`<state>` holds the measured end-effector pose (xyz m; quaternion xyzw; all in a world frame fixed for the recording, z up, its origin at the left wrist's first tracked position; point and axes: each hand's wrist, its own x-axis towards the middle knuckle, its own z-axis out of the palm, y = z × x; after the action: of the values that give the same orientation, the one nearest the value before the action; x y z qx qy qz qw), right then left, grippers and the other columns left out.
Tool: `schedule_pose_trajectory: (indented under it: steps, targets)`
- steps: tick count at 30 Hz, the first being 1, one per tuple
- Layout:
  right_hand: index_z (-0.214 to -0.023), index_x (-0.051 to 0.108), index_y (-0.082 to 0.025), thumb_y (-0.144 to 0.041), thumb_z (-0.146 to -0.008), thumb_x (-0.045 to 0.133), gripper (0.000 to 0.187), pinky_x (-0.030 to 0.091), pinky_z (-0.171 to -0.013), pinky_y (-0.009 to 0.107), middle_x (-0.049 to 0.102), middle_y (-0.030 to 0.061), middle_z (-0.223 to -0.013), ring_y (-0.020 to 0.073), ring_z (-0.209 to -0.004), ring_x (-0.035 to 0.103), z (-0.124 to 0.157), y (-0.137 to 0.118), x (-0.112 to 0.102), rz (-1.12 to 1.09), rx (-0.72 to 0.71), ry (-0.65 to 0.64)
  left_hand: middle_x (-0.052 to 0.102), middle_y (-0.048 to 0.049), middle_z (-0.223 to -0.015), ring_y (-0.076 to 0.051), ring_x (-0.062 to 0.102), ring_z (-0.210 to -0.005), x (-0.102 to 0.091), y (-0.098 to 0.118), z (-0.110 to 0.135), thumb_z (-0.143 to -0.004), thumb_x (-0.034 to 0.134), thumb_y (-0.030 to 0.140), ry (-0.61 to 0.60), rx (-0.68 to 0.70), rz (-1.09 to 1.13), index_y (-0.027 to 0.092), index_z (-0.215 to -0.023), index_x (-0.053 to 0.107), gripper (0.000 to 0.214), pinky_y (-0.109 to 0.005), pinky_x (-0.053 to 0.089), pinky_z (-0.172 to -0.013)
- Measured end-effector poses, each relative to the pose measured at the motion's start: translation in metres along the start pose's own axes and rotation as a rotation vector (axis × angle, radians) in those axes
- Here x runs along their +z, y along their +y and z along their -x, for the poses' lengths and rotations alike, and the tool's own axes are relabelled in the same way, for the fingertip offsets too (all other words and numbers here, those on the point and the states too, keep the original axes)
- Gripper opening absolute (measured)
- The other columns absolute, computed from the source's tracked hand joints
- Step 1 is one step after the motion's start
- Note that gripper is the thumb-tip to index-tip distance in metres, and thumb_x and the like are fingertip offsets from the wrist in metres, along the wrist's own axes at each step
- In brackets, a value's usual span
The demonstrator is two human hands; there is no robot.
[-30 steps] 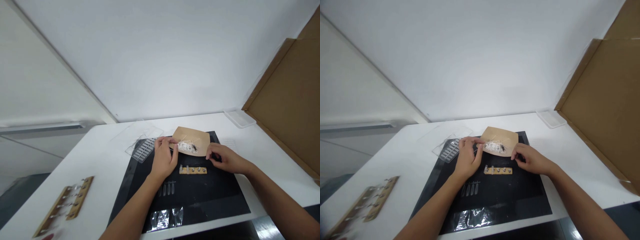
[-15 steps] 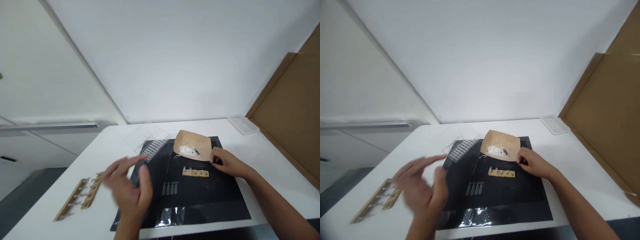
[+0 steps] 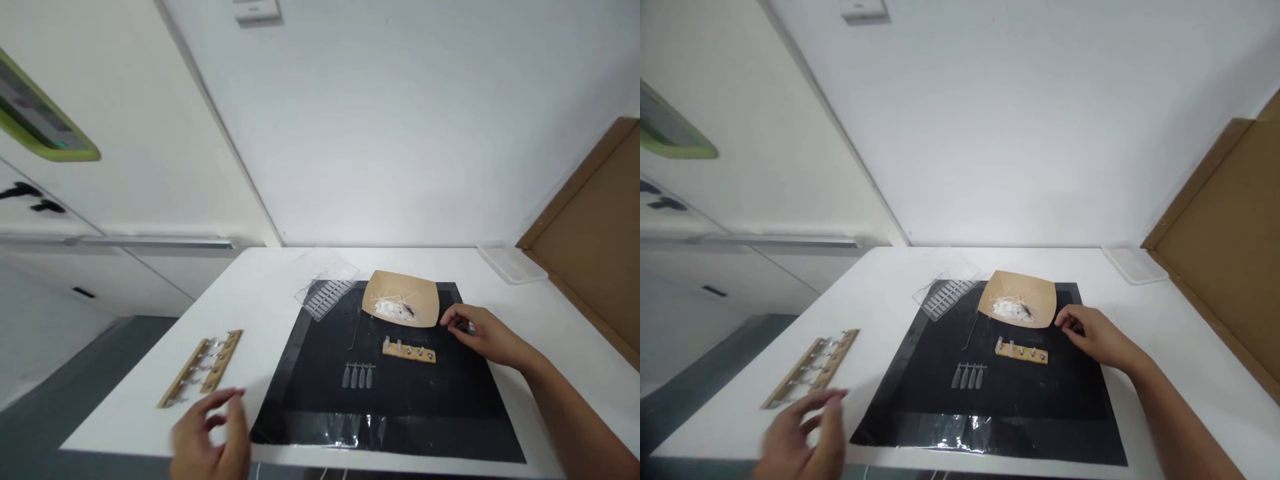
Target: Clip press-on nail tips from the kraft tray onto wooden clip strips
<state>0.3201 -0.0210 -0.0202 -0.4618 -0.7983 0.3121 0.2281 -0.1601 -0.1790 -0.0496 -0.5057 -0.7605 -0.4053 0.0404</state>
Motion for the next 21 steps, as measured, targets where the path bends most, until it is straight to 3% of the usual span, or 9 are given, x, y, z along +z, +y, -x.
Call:
schedule_pose_trajectory:
  steps: [2, 5, 10, 13, 18, 21]
  targets:
    - [-0.106, 0.068, -0.027, -0.025, -0.096, 0.057, 0.015, 0.053, -0.078, 0.034, 0.074, 0.0029, -0.100, 0.0211, -0.088, 0.068, -0.001, 0.002, -0.003, -0.004, 0.013, 0.016, 0.069, -0.0062, -0.103, -0.022, 0.065, -0.081, 0.024, 0.033, -0.013, -0.097, 0.053, 0.054, -0.158, 0.030, 0.075, 0.022, -0.111, 0.064, 0.037, -0.034, 0.057, -0.069]
    - [-0.108, 0.068, -0.026, -0.025, -0.097, 0.055, 0.017, 0.052, -0.076, 0.033, 0.075, 0.0037, -0.100, 0.0213, -0.087, 0.068, -0.003, 0.007, -0.004, 0.026, 0.010, 0.055, 0.068, -0.0099, -0.112, -0.027, 0.066, -0.103, 0.061, 0.077, -0.028, -0.099, 0.048, 0.054, -0.384, 0.217, 0.074, 0.019, -0.116, 0.066, 0.043, -0.044, 0.055, -0.097]
    - [-0.108, 0.069, -0.027, -0.023, -0.097, 0.055, 0.018, 0.054, -0.082, 0.036, 0.076, 0.0035, -0.105, 0.0225, -0.093, 0.070, -0.005, 0.009, -0.003, 0.066, -0.009, 0.075, 0.064, -0.0169, -0.116, -0.034, 0.059, -0.113, 0.096, 0.123, -0.033, -0.100, 0.053, 0.054, -0.560, 0.310, -0.306, 0.010, -0.116, 0.069, 0.050, -0.046, 0.052, -0.100]
    - [-0.108, 0.069, -0.027, -0.021, -0.098, 0.055, 0.019, 0.055, -0.085, 0.036, 0.076, 0.0035, -0.105, 0.0223, -0.093, 0.071, -0.004, 0.005, -0.003, 0.081, -0.038, 0.080, 0.064, -0.0175, -0.114, -0.034, 0.056, -0.112, 0.102, 0.134, -0.033, -0.101, 0.056, 0.045, -0.569, 0.353, -0.447, 0.009, -0.110, 0.074, 0.041, -0.043, 0.050, -0.099]
    - [-0.114, 0.072, -0.028, -0.019, -0.103, 0.046, 0.029, 0.056, -0.089, 0.038, 0.072, 0.0070, -0.110, 0.0231, -0.101, 0.069, -0.003, 0.003, -0.005, 0.129, -0.195, 0.096, 0.069, -0.0133, -0.109, -0.030, 0.060, -0.109, 0.104, 0.130, -0.042, -0.102, 0.056, 0.033, -0.596, 0.354, -0.394, 0.015, -0.105, 0.078, 0.028, -0.040, 0.047, -0.101]
    - [-0.117, 0.073, -0.030, -0.018, -0.103, 0.047, 0.032, 0.056, -0.089, 0.038, 0.073, 0.0059, -0.112, 0.0231, -0.102, 0.069, -0.003, 0.006, -0.007, 0.135, -0.195, 0.116, 0.071, -0.0136, -0.108, -0.030, 0.064, -0.107, 0.102, 0.127, -0.048, -0.100, 0.059, 0.031, -0.626, 0.308, -0.395, 0.013, -0.105, 0.075, 0.024, -0.040, 0.047, -0.100]
